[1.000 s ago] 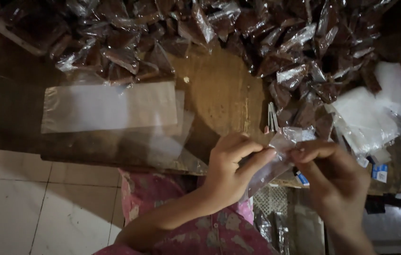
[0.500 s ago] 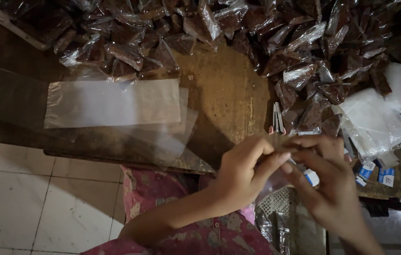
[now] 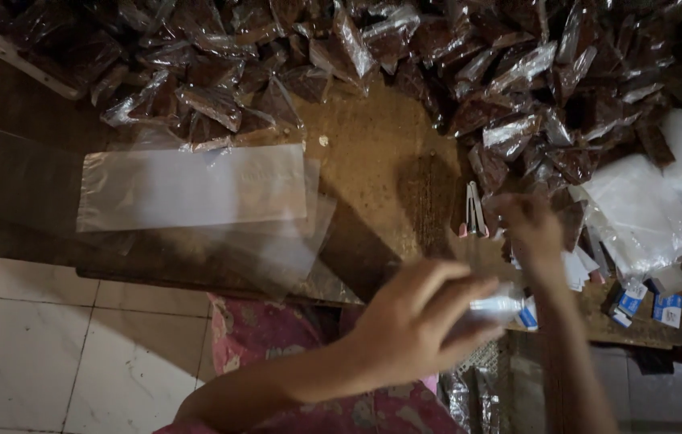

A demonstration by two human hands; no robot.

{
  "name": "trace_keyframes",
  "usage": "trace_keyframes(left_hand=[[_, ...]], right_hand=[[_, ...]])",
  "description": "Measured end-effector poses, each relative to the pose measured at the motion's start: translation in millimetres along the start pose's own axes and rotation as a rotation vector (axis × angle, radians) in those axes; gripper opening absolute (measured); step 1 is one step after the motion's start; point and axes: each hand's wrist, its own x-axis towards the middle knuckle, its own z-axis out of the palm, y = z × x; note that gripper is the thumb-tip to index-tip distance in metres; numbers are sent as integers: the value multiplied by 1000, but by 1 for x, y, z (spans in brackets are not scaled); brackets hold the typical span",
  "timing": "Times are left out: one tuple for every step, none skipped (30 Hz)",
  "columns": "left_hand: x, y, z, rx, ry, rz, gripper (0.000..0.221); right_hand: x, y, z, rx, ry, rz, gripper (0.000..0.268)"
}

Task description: Packaging individually wrapped brownies into larger bags, adding labels, and stapling them shut.

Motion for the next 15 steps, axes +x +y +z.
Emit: trace_keyframes(left_hand=[[1,4,0,32,7,80,37],[-1,8,-1,58,0,157,36],[-5,11,2,58,-7,157,36],[-8,14,6,-3,-18,253,32],[-12,18,10,-65,-31,348,29],[-14,20,9,-62,-29,344,29],[-16,23,8,-105,-83,336,18],[-18,28,8,-150,-135,325,8],[-11,23,8,-149,-131,320,8],[-4,18,7,-373,-284,90,10],[5,13,6,-596,-448,-137,14],[8,2,7,-597,-454,-122,14],[11,-10,8,-369,-231,66,5],[13,-20,9,-136,-1,244,7],[13,-21,6,-134,5,245,7]], right_hand=[[27,27,10,-233,11,-130,30],[51,58,22,-460,20,-249,36],[55,73,36,-454,20,-245,36],[59,87,50,-720,208,-305,37],[64,102,64,-984,400,-363,79],[66,106,67,-985,396,-366,79],[68,110,71,-1021,456,-441,74],[68,115,73,-1058,514,-517,69],[61,105,70,-1062,508,-520,69],[55,94,67,-951,366,-434,61],[48,83,64,-836,228,-348,53],[41,69,53,-834,243,-347,53],[33,54,42,-490,90,-185,39],[24,41,32,-150,-78,-32,26],[23,39,19,-155,-78,-37,26]])
